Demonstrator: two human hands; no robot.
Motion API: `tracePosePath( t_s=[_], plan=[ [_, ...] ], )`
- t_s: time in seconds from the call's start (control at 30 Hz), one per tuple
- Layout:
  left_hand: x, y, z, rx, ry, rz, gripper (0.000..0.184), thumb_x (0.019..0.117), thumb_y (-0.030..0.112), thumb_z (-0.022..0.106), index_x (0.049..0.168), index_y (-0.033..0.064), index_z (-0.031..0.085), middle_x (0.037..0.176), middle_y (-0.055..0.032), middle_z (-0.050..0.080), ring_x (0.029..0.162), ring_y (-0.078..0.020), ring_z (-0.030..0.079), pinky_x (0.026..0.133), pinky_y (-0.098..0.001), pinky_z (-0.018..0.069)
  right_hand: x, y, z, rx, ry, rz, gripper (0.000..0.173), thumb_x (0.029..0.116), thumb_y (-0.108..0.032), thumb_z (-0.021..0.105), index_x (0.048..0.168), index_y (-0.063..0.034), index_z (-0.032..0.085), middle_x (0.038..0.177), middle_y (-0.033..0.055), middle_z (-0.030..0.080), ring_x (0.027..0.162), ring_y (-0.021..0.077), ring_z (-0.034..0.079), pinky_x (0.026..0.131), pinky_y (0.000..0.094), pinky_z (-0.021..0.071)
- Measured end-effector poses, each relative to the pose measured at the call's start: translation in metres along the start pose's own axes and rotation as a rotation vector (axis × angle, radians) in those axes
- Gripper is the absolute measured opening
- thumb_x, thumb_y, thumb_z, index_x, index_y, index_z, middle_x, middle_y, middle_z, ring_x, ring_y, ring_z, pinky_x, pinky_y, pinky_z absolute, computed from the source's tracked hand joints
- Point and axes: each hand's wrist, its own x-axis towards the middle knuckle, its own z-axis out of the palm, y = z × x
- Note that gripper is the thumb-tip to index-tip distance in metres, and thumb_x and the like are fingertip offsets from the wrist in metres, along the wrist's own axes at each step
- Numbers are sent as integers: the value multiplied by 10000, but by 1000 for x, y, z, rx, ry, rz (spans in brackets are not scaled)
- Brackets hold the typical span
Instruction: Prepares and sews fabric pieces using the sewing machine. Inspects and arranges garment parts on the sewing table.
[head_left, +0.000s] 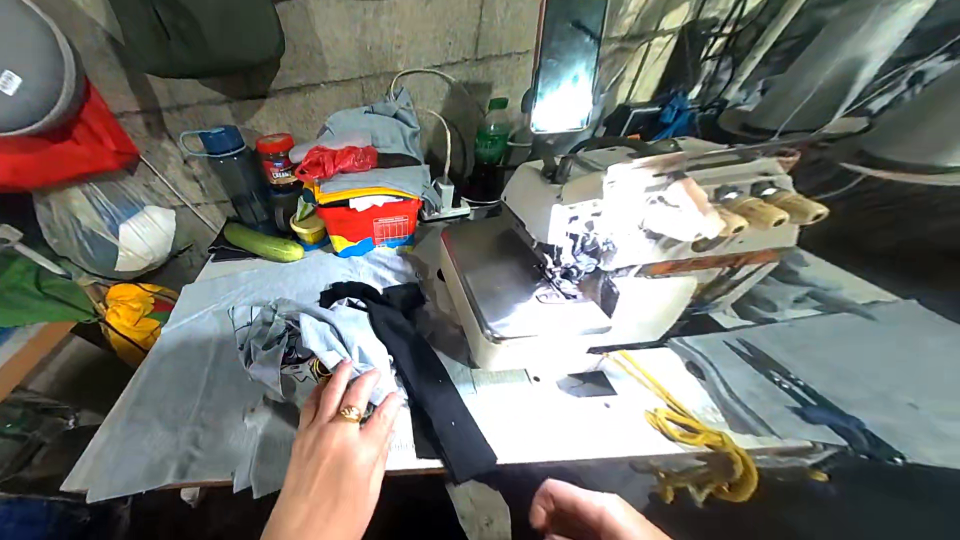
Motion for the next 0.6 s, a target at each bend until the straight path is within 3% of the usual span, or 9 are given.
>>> tracePosePath(
  t_s=[0.1,0.2,0.27,0.4,0.6],
  plan=[
    [-8,-3,12,49,-100,-25,288,953,309,565,1100,229,799,1288,-60,711,1312,-402,583,1015,-663,465,-2,6,-2,-340,148,-243,155,970,-15,587,1055,63,691,889,213,723,765,328,724,731,498,595],
    [-11,-3,12,21,-69,-64,304,952,298,539,1064,201,803,1246,-46,729,1294,-394,595,1013,-657,458,21,8,3,-636,434,-584,117,953,-76,609,963,-62,725,836,116,707,743,256,698,638,399,575],
    [-11,0,9,10,7,-76,310,968,293,515,1028,195,803,1206,-50,741,1263,-386,620,1010,-647,475,44,9,8,-776,494,-731,122,971,-140,590,982,-143,711,932,52,713,857,222,679,706,339,565],
    [-18,2,0,-17,102,-99,284,978,301,532,1000,189,792,1159,-51,745,1242,-348,631,996,-576,498,77,17,21,-873,533,-804,99,891,-127,624,892,-145,721,928,30,702,871,225,672,715,328,571],
    [-31,2,-10,-125,113,-138,253,1006,307,555,1015,169,768,1129,-58,748,1233,-288,634,1000,-477,510,77,24,21,-832,551,-826,159,953,-185,580,942,-159,737,962,20,717,915,206,674,765,308,565]
  ],
)
